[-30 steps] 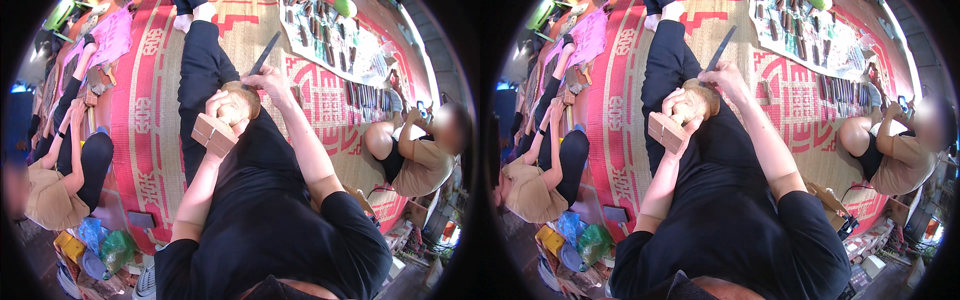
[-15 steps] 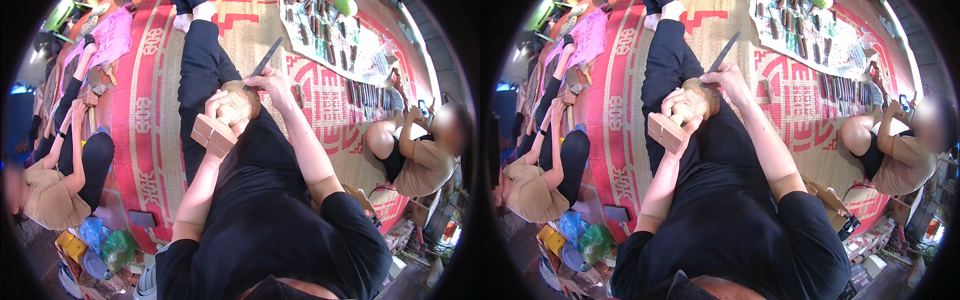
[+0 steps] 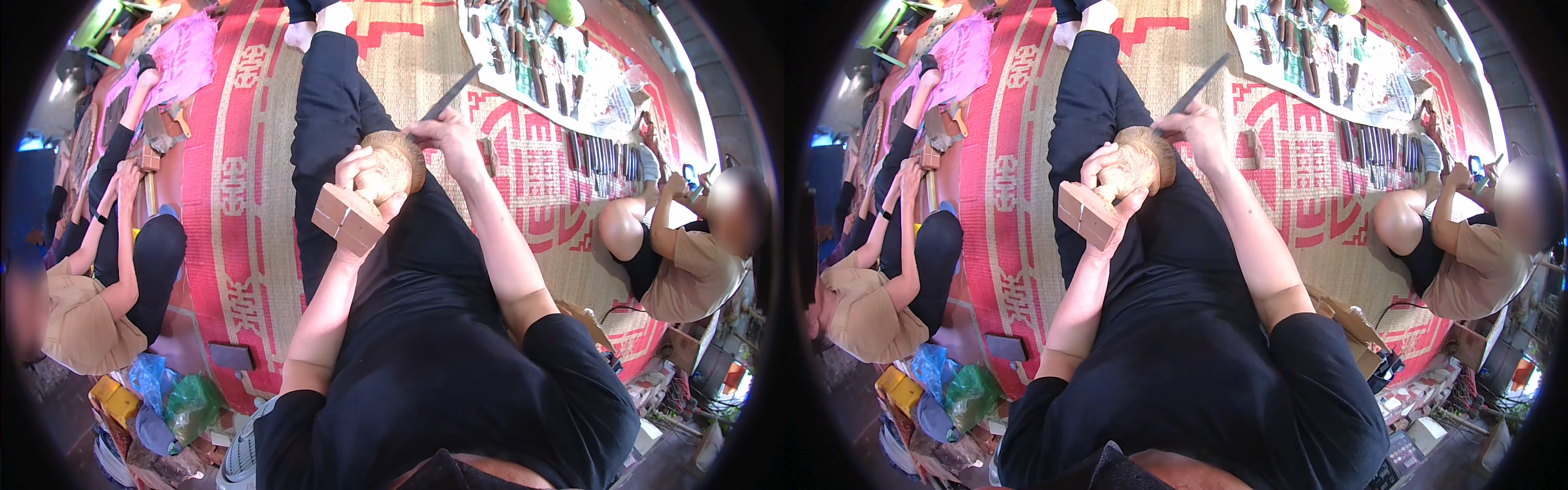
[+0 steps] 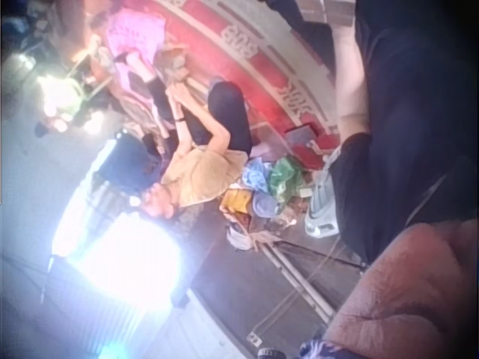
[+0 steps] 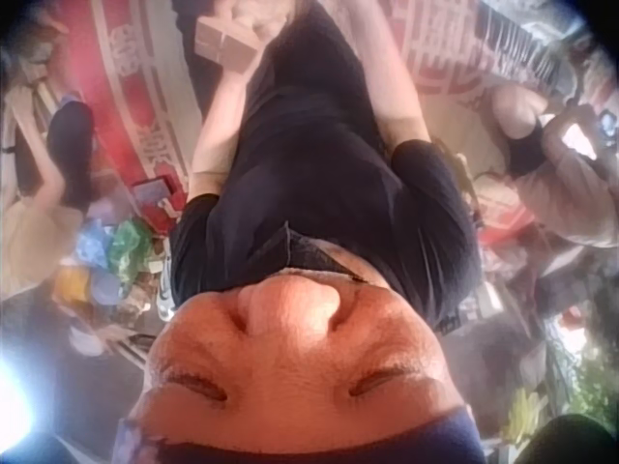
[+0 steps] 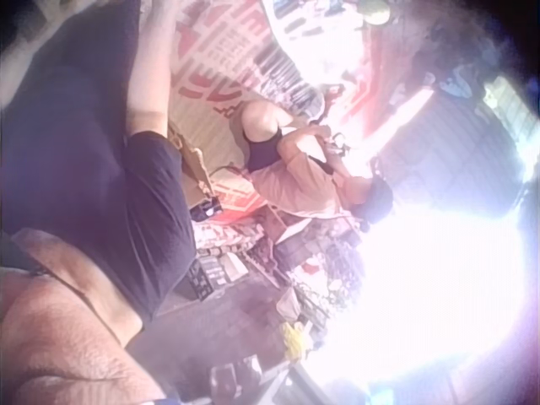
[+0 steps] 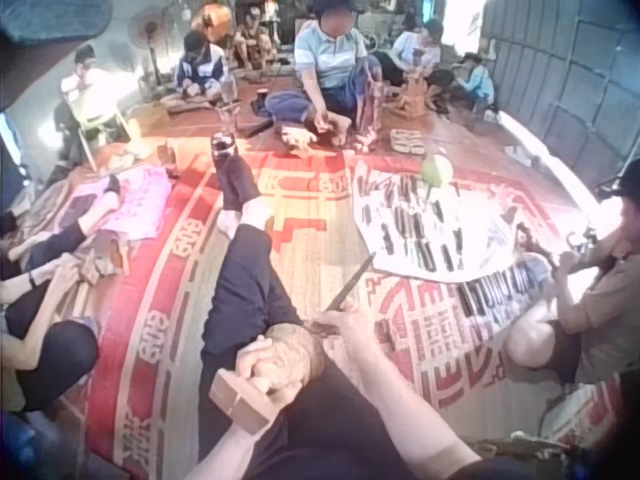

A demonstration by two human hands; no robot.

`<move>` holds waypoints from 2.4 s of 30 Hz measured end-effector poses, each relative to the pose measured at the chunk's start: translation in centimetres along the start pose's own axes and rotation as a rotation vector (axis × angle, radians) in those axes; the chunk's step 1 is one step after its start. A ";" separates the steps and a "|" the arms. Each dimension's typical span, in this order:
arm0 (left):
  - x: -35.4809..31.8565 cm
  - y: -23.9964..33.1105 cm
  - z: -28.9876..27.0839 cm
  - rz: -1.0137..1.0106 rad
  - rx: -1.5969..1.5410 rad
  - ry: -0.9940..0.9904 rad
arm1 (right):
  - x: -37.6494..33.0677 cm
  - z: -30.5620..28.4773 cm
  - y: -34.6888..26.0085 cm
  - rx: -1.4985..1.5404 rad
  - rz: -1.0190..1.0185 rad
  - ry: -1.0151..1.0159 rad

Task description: The person is carving a small wooden object using a chisel. They hold the wood in their left hand and use the chisel in their right hand to shape the surface. The person is sitting on a mat on the floor.

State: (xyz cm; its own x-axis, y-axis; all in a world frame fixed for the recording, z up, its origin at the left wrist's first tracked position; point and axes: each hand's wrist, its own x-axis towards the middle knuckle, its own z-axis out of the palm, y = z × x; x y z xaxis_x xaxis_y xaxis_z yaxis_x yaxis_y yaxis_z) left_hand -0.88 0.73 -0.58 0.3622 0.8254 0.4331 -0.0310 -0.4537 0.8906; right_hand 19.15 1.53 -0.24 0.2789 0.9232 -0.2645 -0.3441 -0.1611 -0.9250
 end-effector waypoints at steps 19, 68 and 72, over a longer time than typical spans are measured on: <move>0.0 0.2 0.2 -0.040 -0.039 0.042 | -1.4 -0.5 0.6 0.101 -0.042 0.162; -0.3 0.1 0.4 -0.081 -0.005 0.054 | -4.6 0.6 3.9 0.233 -0.144 0.216; -0.2 0.2 0.2 -0.069 0.068 0.020 | -4.4 1.2 4.2 0.258 -0.145 0.255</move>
State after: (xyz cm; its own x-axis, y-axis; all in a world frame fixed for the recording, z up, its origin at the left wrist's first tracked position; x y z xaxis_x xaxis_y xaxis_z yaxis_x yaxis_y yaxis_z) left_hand -0.80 0.44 -0.55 0.3422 0.8619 0.3741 0.0573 -0.4165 0.9073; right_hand 15.45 -2.78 -2.65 0.5440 0.8083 -0.2252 -0.4898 0.0881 -0.8674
